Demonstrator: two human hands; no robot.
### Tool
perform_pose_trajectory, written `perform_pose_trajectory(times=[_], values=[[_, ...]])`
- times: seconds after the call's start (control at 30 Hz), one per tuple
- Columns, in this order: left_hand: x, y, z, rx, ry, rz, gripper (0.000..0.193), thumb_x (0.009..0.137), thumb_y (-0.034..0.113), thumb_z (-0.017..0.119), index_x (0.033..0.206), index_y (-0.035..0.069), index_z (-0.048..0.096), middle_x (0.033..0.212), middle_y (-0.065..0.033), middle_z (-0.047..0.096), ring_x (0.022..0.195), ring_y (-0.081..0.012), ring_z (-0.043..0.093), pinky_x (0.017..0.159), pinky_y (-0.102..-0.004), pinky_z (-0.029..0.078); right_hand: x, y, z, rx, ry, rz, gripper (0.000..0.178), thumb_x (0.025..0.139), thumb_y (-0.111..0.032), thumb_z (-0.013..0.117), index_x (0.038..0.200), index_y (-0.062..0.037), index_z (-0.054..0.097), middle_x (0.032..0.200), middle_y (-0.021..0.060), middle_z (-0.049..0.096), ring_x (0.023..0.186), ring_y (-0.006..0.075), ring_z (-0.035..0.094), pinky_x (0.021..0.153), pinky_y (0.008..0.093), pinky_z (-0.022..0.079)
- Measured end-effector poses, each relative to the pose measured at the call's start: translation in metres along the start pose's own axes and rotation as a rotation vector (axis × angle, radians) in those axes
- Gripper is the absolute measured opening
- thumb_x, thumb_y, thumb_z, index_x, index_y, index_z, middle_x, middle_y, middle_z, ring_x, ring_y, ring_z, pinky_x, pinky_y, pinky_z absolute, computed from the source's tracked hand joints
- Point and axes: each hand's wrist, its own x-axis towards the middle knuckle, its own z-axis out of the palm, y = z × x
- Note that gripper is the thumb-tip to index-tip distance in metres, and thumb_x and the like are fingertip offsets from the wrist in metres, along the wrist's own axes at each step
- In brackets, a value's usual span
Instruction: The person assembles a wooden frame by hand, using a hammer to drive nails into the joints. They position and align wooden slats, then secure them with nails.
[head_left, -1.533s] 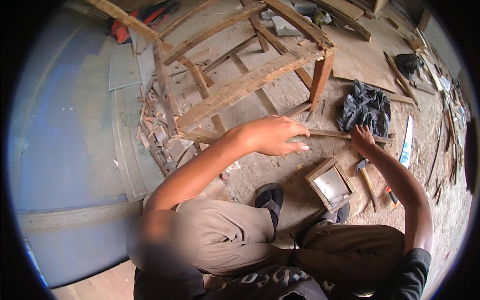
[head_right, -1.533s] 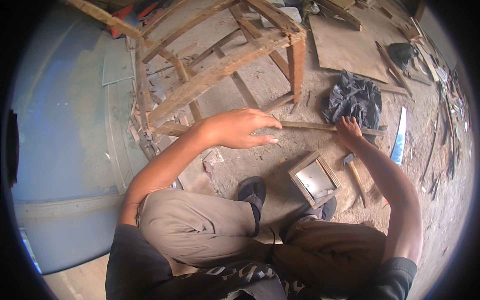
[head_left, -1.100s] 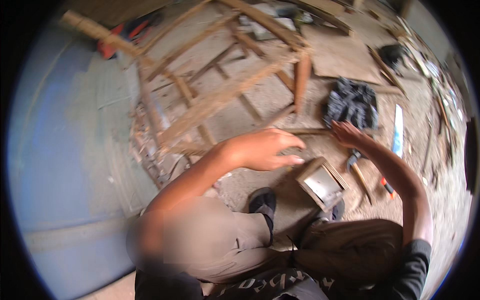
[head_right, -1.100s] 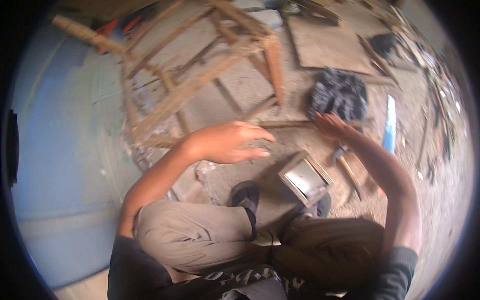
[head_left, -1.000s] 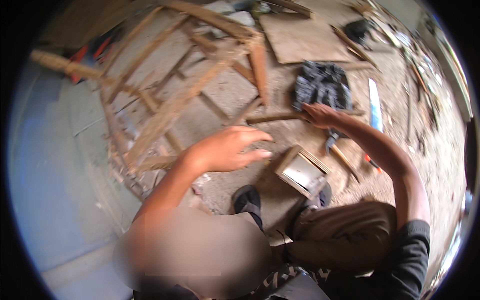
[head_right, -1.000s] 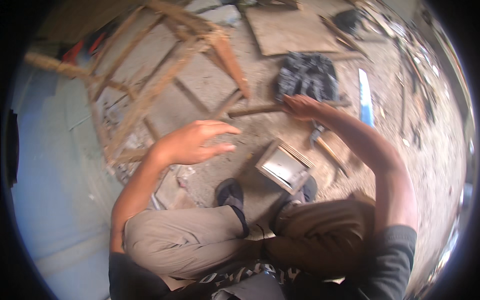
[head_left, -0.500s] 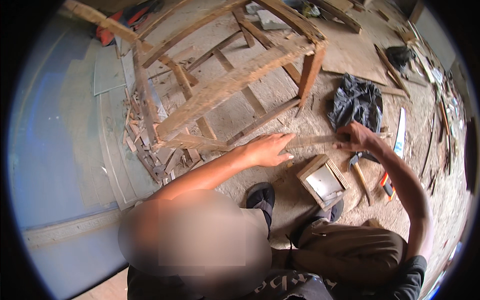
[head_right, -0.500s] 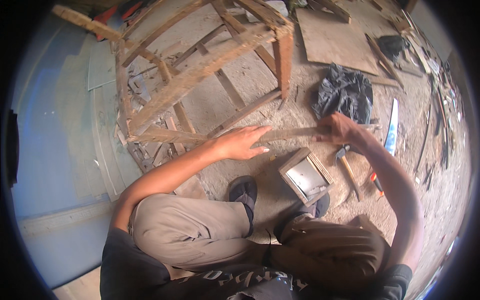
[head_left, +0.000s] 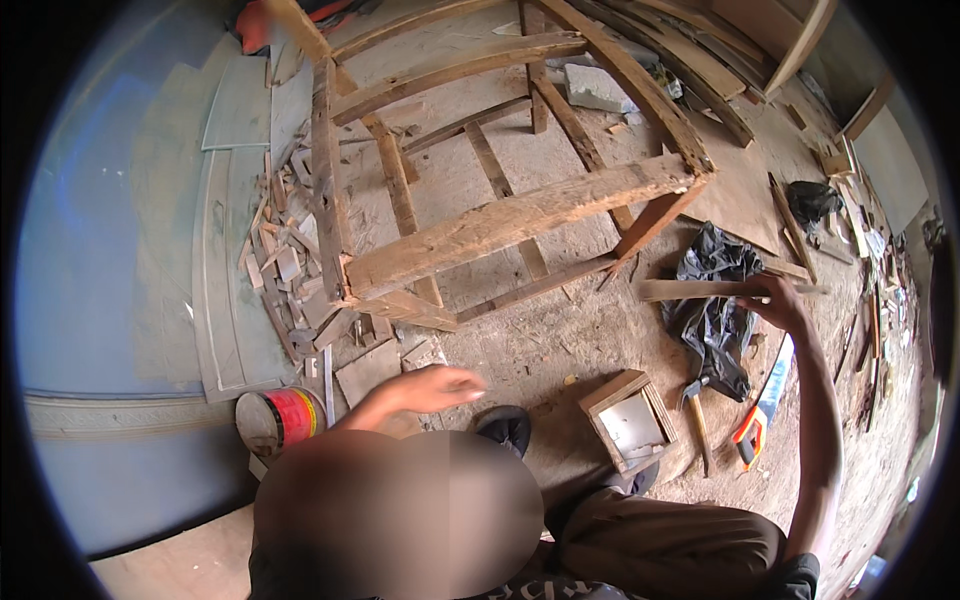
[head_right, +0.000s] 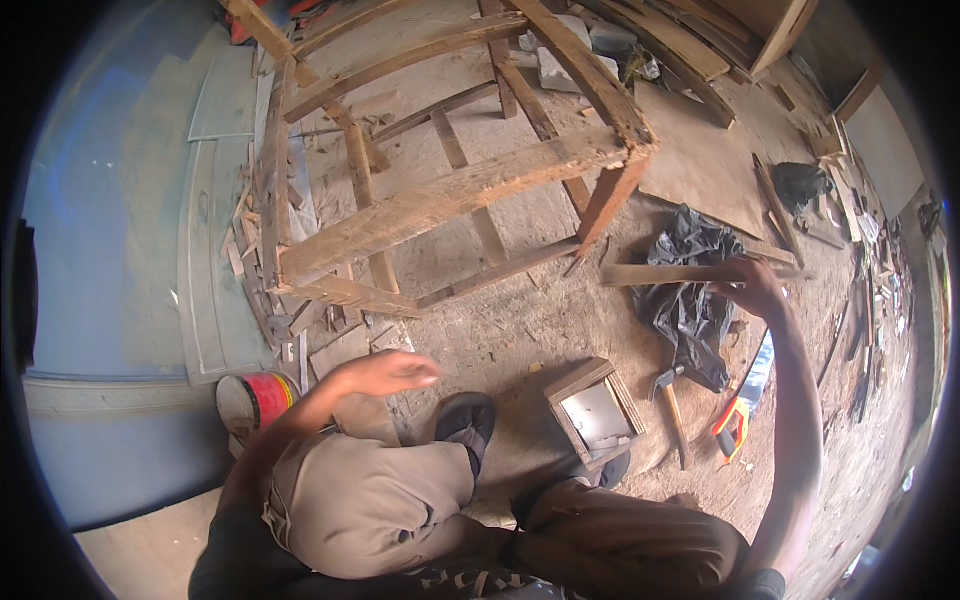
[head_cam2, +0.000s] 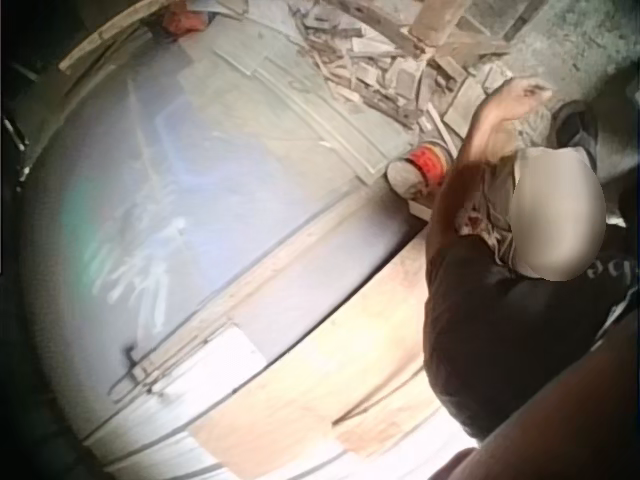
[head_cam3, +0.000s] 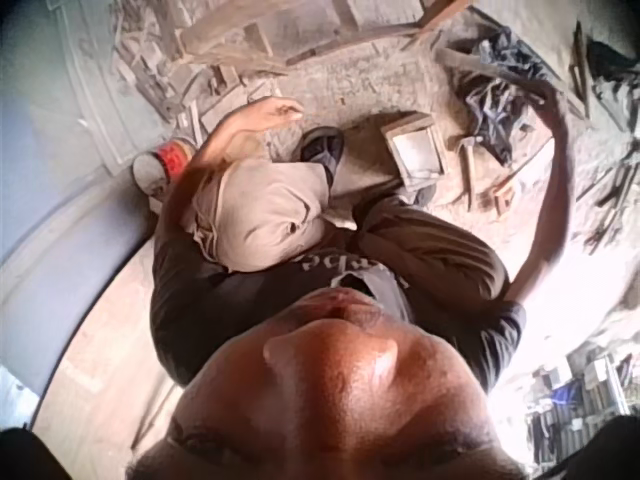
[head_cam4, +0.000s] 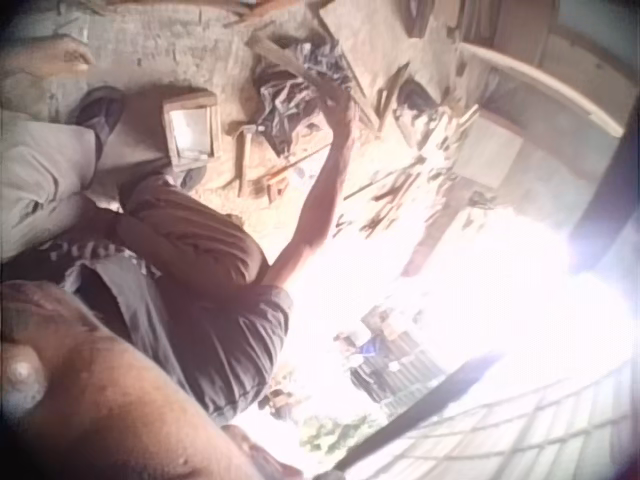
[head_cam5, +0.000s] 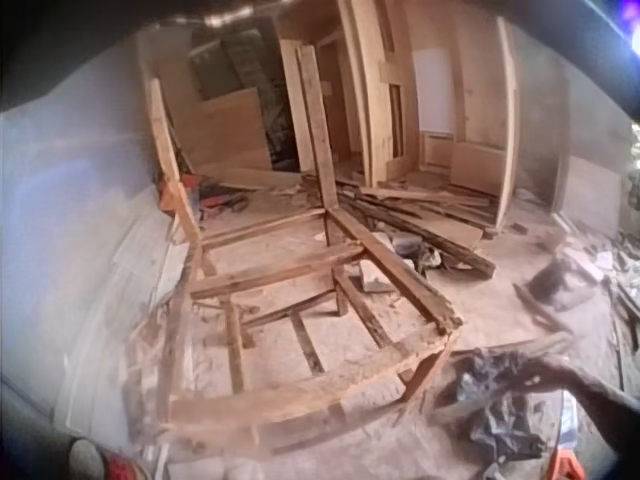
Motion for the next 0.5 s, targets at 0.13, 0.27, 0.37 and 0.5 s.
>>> perform_pose_trajectory(times=[0.13, 0.27, 0.37, 0.5], values=[[-0.047, -0.043, -0.06, -0.238, 0.349, -0.183, 0.031, 0.094, 0.024, 0.058, 0.113, 0.001, 0.061, 0.105, -0.0099, 0.066, 0.096, -0.0168, 0.062, 0.084, -0.032, 0.049, -0.007, 0.087, -0.016, -0.025, 0.268, 0.165, 0.032, 0.086, -0.035, 0.067, 0.093, -0.003, 0.065, 0.081, 0.0122, 0.064, 0.075, 0.0247, 0.062, 0.071, 0.0351, 0.048], [-0.041, -0.044, -0.128, -0.116, 1.057, 0.16, 0.03, 0.093, 0.03, 0.059, 0.104, 0.002, 0.064, 0.091, -0.0044, 0.067, 0.084, -0.0138, 0.061, 0.077, -0.0287, 0.048, 0.08, 0.04, -0.033, -0.059, 0.436, 0.157, 0.037, 0.092, -0.037, 0.057, 0.099, -0.0004, 0.063, 0.083, 0.015, 0.063, 0.077, 0.0235, 0.061, 0.074, 0.0334, 0.046], [0.002, 0.015, -0.165, -0.163, 1.2, 0.098, 0.047, 0.093, 0.037, 0.059, 0.123, 0.001, 0.053, 0.121, -0.0134, 0.058, 0.117, -0.0225, 0.052, 0.096, -0.035, 0.042, 0.143, -0.055, -0.047, 0.079, 0.43, -0.02, 0.034, 0.09, -0.026, 0.063, 0.114, -0.0015, 0.06, 0.095, 0.0155, 0.067, 0.083, 0.0229, 0.064, 0.078, 0.0328, 0.047], [0.066, 0.016, -0.214, -0.024, 1.292, 0.156, 0.065, 0.089, 0.049, 0.058, 0.132, 0.002, 0.043, 0.132, -0.0196, 0.048, 0.126, -0.031, 0.044, 0.104, -0.0427, 0.036, 0.237, -0.099, -0.008, 0.486, 0.28, -0.413, 0.031, 0.084, -0.024, 0.07, 0.11, -0.008, 0.061, 0.096, 0.011, 0.065, 0.085, 0.0215, 0.064, 0.073, 0.0323, 0.049]])
